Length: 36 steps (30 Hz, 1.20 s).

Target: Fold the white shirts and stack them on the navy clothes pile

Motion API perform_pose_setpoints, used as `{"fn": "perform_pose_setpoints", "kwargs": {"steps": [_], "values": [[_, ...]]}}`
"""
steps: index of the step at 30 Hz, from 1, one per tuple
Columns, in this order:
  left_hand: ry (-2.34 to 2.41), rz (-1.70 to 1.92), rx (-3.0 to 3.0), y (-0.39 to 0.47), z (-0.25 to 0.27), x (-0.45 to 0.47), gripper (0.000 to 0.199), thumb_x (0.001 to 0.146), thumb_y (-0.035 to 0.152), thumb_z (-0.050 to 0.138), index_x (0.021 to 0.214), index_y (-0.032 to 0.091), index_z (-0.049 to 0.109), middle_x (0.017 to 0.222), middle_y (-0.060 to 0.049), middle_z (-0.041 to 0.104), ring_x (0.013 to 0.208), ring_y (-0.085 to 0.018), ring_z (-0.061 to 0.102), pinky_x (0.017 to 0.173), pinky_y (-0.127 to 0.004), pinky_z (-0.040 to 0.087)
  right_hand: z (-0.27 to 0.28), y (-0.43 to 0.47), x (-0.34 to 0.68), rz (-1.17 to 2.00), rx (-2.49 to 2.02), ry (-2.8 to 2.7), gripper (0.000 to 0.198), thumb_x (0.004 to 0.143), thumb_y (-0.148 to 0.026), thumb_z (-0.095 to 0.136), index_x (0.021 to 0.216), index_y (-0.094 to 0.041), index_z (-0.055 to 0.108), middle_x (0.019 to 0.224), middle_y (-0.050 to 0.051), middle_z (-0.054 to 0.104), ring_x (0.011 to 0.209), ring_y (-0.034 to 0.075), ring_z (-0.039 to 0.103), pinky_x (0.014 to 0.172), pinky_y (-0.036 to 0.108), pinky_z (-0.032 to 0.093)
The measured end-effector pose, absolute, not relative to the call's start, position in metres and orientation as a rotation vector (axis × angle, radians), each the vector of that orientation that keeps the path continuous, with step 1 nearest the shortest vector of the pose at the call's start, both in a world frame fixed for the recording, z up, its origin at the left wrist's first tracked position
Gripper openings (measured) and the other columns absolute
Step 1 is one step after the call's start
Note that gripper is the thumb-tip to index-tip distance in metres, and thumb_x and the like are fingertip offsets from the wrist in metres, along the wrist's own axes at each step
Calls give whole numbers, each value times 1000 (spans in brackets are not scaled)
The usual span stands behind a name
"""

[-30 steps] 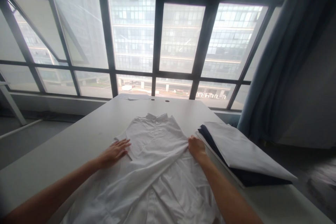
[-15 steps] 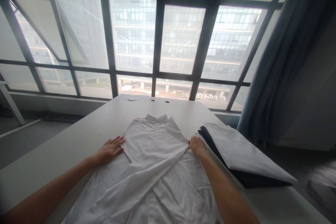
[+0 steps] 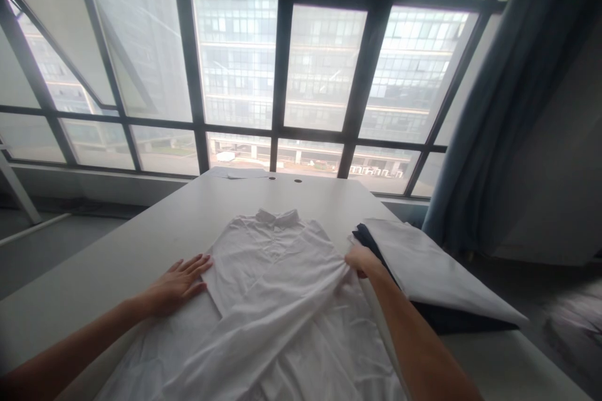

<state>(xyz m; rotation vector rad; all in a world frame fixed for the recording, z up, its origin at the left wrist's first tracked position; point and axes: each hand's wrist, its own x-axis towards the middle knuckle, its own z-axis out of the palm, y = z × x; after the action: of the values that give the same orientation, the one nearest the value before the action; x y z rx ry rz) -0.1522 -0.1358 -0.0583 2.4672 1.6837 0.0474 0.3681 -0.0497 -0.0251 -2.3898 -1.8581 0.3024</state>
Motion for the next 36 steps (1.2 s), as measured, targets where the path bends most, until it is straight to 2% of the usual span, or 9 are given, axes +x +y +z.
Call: {"fn": "perform_pose_setpoints", "kwargs": {"steps": [2,5,9,12,15,21,28,33,36], "values": [[1694,76,2502,-133,-55,-151,60,98,58,34,148,28,47,157,-8,39,146,-30,33,119,-54,16,-23,-52,362,251,-2447,-1885,12,77,-13,63,80,-11,74,84,20,74,81,31,72,71,39,54],[1718,220,2560,-116,-49,-135,48,101,49,33,132,26,61,145,-10,55,134,-27,49,118,-52,23,-26,-52,333,72,-2336,-1983,30,90,-23,54,114,-13,70,122,21,67,116,32,63,93,42,49],[1708,203,2594,-71,-48,-103,46,101,44,36,136,23,57,153,-11,46,141,-26,42,119,-48,25,-41,-35,284,-40,-1975,-2243,54,98,-45,43,142,-15,52,147,16,50,136,27,45,113,39,33],[1763,134,2545,-33,-52,-90,50,100,41,37,144,20,48,159,-13,34,148,-25,29,121,-46,21,-56,-14,270,39,-2060,-2299,64,99,-50,39,152,-14,39,160,13,31,149,25,25,120,44,18],[1832,100,2430,-1,-57,-89,58,101,45,32,152,17,37,163,-12,24,152,-24,19,122,-46,19,-69,9,278,117,-2167,-2230,68,100,-55,28,156,-15,31,164,9,19,152,23,15,121,48,12],[1869,39,2380,18,-63,-95,69,100,52,24,157,15,25,165,-9,15,153,-24,13,122,-47,15,-82,38,297,177,-2150,-2220,75,99,-60,22,158,-15,22,166,7,13,152,22,12,121,50,12],[1945,115,2502,32,-52,-79,60,93,51,41,138,14,53,148,-17,49,137,-31,44,117,-47,26,-73,44,292,65,-2113,-2352,78,98,-62,24,157,-11,26,164,14,17,151,27,15,120,52,9],[1899,116,2463,44,-63,-75,65,96,50,33,148,11,39,162,-17,26,151,-28,18,121,-45,17,-70,49,300,102,-2000,-2437,87,94,-69,26,159,-11,19,165,12,13,152,26,13,121,46,11],[1873,97,2436,50,-69,-82,69,96,54,32,150,12,36,164,-14,22,152,-25,18,122,-41,17,-72,56,309,165,-1975,-2413,97,88,-79,29,160,-15,17,166,11,13,151,28,17,120,44,15]]}}
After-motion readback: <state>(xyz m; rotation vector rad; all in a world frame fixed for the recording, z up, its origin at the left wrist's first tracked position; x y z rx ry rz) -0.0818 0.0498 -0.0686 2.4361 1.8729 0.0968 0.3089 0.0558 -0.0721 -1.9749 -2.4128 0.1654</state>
